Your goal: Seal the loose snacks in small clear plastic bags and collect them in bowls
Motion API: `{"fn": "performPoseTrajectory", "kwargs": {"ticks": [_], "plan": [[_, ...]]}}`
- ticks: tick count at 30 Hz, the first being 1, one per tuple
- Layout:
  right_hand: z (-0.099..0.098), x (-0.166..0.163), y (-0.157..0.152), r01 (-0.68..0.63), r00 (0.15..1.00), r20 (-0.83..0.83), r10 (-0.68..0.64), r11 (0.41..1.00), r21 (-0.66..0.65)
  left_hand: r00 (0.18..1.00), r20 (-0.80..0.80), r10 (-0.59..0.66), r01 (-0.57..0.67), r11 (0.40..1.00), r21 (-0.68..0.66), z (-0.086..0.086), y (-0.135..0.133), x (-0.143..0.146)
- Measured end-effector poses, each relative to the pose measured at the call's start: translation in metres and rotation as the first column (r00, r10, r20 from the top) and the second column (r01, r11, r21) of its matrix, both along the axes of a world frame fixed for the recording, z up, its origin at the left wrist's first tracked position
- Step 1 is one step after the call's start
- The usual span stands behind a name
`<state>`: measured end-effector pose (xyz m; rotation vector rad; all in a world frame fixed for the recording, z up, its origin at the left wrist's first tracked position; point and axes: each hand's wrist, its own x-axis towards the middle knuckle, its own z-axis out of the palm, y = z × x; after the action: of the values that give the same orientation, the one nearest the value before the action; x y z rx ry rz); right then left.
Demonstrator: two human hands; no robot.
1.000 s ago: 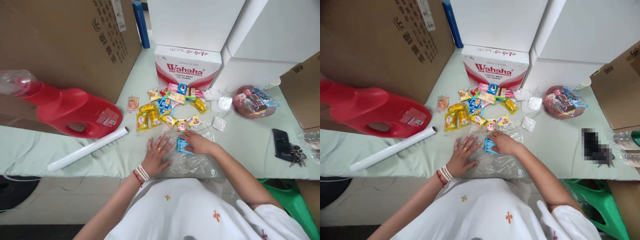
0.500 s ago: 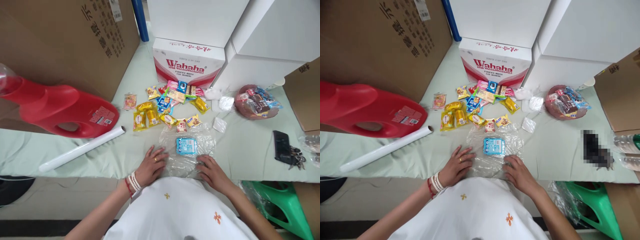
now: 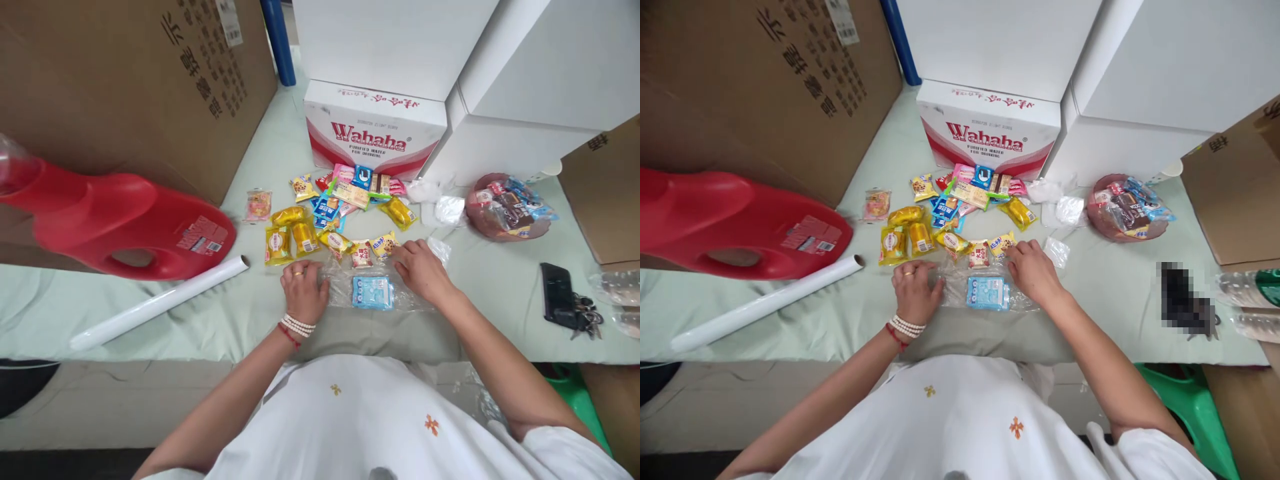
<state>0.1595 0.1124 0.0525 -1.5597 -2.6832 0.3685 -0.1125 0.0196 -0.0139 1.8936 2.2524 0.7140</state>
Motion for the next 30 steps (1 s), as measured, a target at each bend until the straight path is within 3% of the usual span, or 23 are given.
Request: {"fn": "performPoseTrajectory", "kwargs": {"ticks": [2,4,7,9,14,17,19,22,23,24,26,28,30], "plan": [[-0.003,-0.018,0.01,-0.079,0.995,-0.057,0.08,0.997,0.024,1.0,-0.003,-0.015,0.016,0.997,0.071,0.004,-0.007,0.003],[-0.009,-0.033,0.02,-0.152,0.987,-0.062,0.151,0.988,-0.018,0.986,-0.016,-0.166,0.167,0.983,0.072,0.009,-0.015,0.006],[-0.017,-0.047,0.034,-0.195,0.981,-0.028,0.193,0.974,-0.113,0.871,-0.036,-0.49,0.488,0.871,-0.06,0.014,-0.02,0.017],[-0.016,-0.049,0.037,-0.225,0.974,-0.034,0.222,0.961,-0.158,0.804,-0.038,-0.593,0.582,0.799,-0.154,0.013,-0.017,0.028],[-0.006,-0.037,0.004,-0.33,0.944,-0.051,0.326,0.926,-0.181,0.825,-0.027,-0.565,0.543,0.804,-0.243,0.001,-0.008,0.046],[-0.019,-0.023,-0.034,-0.416,0.909,-0.1,0.404,0.892,-0.177,0.827,0.001,-0.562,0.545,0.8,-0.251,-0.004,-0.009,0.043],[-0.034,-0.016,-0.054,-0.423,0.904,-0.137,0.405,0.892,-0.157,0.797,0.055,-0.601,0.598,0.774,-0.209,-0.006,-0.013,0.033],[-0.053,-0.011,-0.073,-0.413,0.904,-0.171,0.391,0.903,-0.121,0.69,0.236,-0.685,0.705,0.709,-0.006,-0.005,-0.024,0.009],[-0.057,-0.012,-0.076,-0.41,0.904,-0.178,0.388,0.906,-0.108,0.687,0.308,-0.658,0.673,0.736,0.072,-0.004,-0.027,0.001],[-0.06,-0.012,-0.079,-0.407,0.904,-0.186,0.385,0.909,-0.095,0.725,0.375,-0.578,0.578,0.806,0.128,-0.001,-0.03,-0.005],[-0.064,-0.014,-0.083,-0.402,0.901,-0.209,0.38,0.912,-0.075,0.854,0.442,-0.276,0.242,0.961,0.133,0.005,-0.031,-0.013],[-0.067,-0.015,-0.086,-0.4,0.895,-0.237,0.377,0.915,-0.057,0.93,0.367,-0.001,-0.02,0.998,0.053,0.012,-0.028,-0.011],[-0.068,-0.015,-0.086,-0.391,0.892,-0.262,0.368,0.92,-0.037,0.972,0.234,0.024,-0.005,0.997,-0.08,0.02,-0.024,-0.004]]}}
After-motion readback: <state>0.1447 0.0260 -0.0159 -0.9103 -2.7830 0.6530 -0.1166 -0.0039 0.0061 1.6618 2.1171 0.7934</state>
